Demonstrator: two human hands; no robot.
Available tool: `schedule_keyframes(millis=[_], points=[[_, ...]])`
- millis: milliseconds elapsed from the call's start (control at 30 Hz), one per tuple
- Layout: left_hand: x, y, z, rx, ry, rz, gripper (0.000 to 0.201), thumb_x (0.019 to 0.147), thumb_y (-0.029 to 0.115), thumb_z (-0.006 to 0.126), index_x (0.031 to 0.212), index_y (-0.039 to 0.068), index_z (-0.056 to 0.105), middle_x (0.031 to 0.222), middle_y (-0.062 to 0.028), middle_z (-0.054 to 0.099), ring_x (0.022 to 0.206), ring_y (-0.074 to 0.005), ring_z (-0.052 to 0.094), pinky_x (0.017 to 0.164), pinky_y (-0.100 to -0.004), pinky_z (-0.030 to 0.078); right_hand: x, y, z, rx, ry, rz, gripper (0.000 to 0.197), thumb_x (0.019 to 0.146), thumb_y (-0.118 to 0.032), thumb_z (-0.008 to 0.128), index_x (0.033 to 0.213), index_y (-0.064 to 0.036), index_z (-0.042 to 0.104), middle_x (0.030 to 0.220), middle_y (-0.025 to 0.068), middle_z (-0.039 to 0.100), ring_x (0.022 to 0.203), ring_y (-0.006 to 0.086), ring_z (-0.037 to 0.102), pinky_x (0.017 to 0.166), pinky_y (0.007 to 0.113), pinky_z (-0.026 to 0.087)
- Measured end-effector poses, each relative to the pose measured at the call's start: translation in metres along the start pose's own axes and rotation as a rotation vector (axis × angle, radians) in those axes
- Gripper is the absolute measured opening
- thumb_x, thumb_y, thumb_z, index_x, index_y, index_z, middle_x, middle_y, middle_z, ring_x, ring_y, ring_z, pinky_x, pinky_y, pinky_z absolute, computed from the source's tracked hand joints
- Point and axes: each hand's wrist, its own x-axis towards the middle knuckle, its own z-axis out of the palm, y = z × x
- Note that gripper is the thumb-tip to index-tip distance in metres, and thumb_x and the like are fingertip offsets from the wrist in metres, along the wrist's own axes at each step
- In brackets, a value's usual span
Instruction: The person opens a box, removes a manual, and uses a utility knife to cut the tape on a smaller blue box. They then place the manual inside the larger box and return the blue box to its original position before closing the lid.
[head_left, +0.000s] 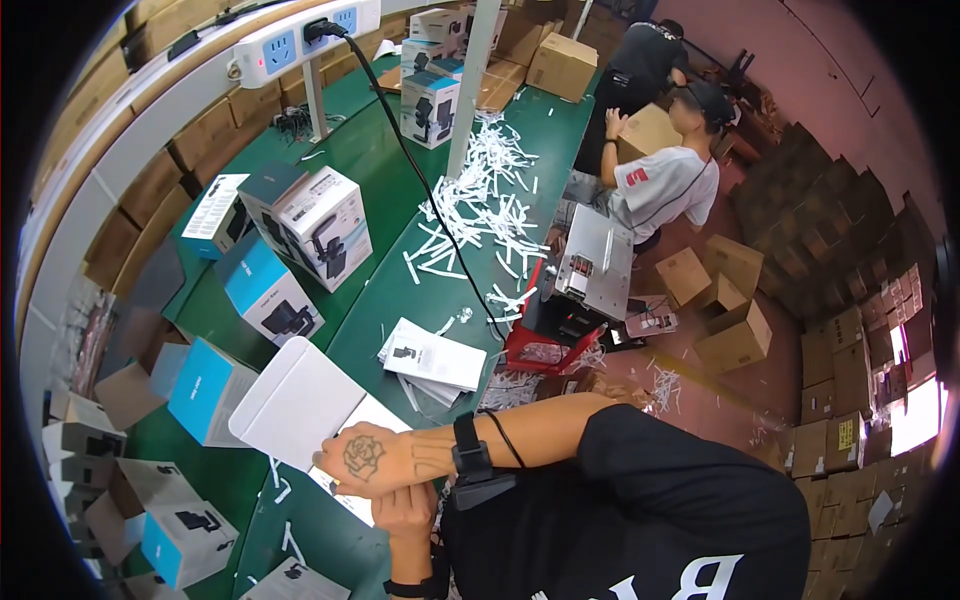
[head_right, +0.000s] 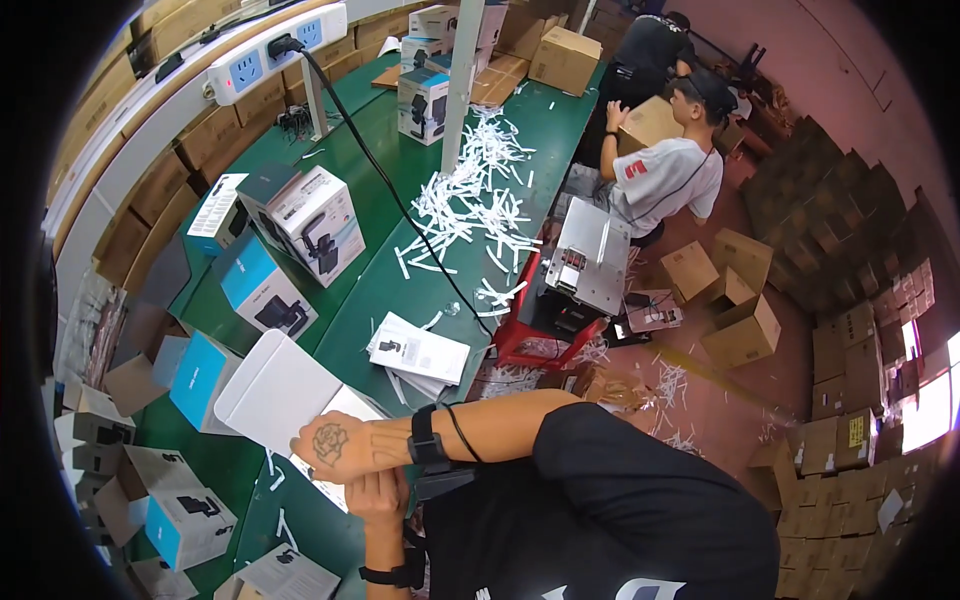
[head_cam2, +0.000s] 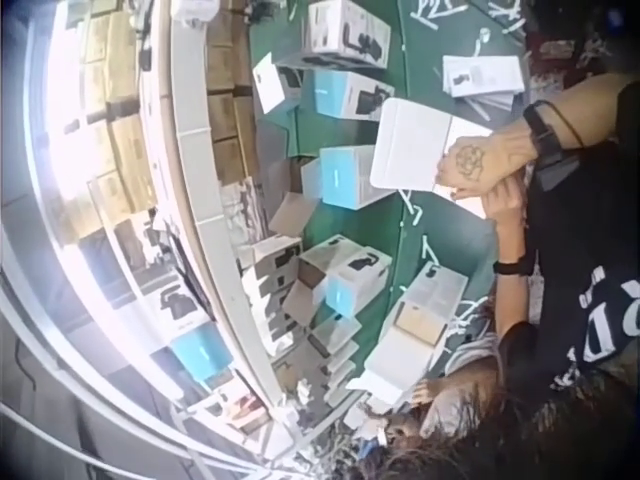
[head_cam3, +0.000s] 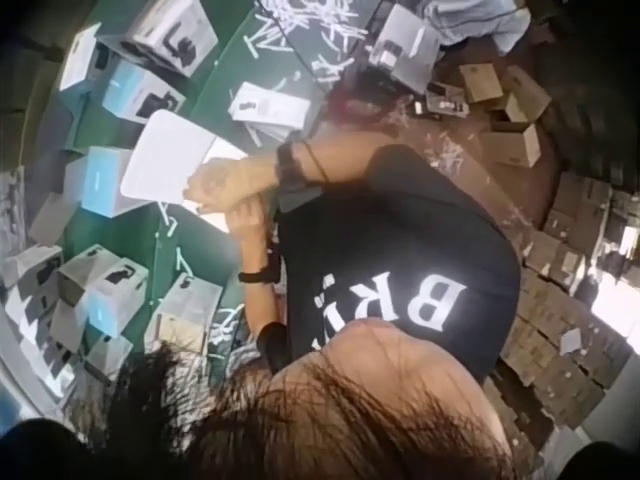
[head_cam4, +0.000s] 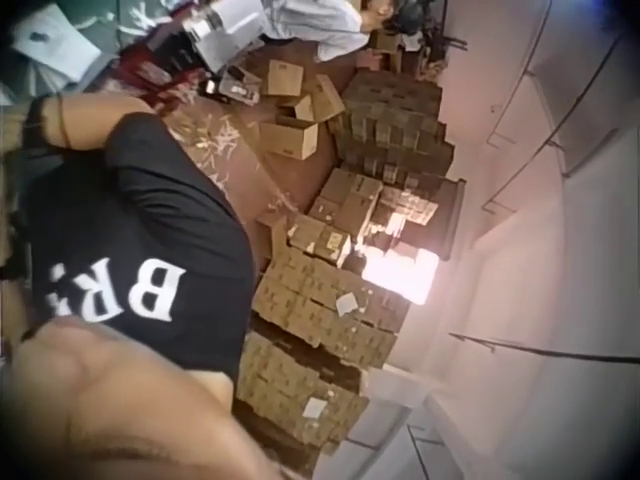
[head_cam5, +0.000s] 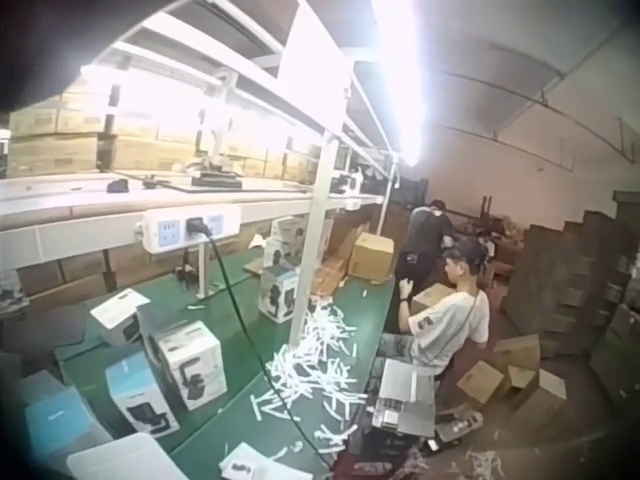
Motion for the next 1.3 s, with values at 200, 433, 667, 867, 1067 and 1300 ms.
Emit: schedule_keyframes(millis=[200,433,667,867,1067,1300], points=[[0.002,0.001,-0.004,-0.01,0.008,0.002,0.017,0.08,0.006,0.074,0.096,-0.001,0.075,0.089,-0.0149,0.073,0.079,-0.0337,0.071,0.073,-0.0431,0.056,0.003,0.002,0.011,0.025,0.017,-0.03,0.033,0.086,-0.031,0.072,0.098,-0.0018,0.062,0.09,0.0144,0.065,0.086,0.0352,0.07,0.073,0.043,0.056],[0.012,-0.001,-0.007,-0.029,0.058,0.008,0.018,0.079,0.002,0.073,0.096,-0.004,0.074,0.09,-0.0171,0.073,0.082,-0.0359,0.071,0.079,-0.0447,0.057,-0.005,0.009,-0.004,0.03,0.02,0.099,0.034,0.086,-0.031,0.071,0.098,-0.0003,0.062,0.089,0.0151,0.065,0.086,0.0363,0.07,0.074,0.044,0.056],[0.003,-0.002,-0.012,-0.078,0.01,0.0,0.018,0.079,0.001,0.074,0.096,-0.005,0.073,0.09,-0.018,0.073,0.083,-0.0363,0.071,0.08,-0.0445,0.057,0.005,0.002,0.01,0.112,0.055,0.054,0.032,0.087,-0.029,0.071,0.092,0.0003,0.062,0.088,0.018,0.066,0.085,0.0386,0.069,0.073,0.045,0.056],[-0.005,-0.009,-0.017,-0.062,-0.034,0.016,0.018,0.078,0.003,0.074,0.095,-0.005,0.073,0.09,-0.0177,0.072,0.08,-0.0356,0.071,0.079,-0.0443,0.056,0.008,-0.007,0.014,0.205,0.045,0.09,0.034,0.086,-0.03,0.073,0.092,0.0015,0.062,0.089,0.0204,0.066,0.088,0.0405,0.068,0.076,0.046,0.055],[-0.011,-0.012,-0.023,-0.057,-0.068,0.023,0.018,0.079,0.005,0.073,0.095,-0.004,0.074,0.089,-0.0175,0.072,0.079,-0.035,0.07,0.075,-0.0445,0.056,0.016,-0.016,0.035,0.205,0.073,0.126,0.033,0.086,-0.03,0.072,0.094,0.0006,0.061,0.091,0.0186,0.066,0.081,0.0397,0.068,0.071,0.045,0.056],[-0.026,-0.018,-0.029,-0.023,-0.132,0.014,0.027,0.082,0.011,0.072,0.104,-0.003,0.074,0.1,-0.0191,0.074,0.088,-0.0344,0.073,0.078,-0.0446,0.057,0.02,-0.046,0.031,-0.018,0.042,0.032,0.036,0.087,-0.032,0.071,0.104,-0.0027,0.06,0.094,0.0147,0.063,0.076,0.0367,0.068,0.07,0.043,0.056]])
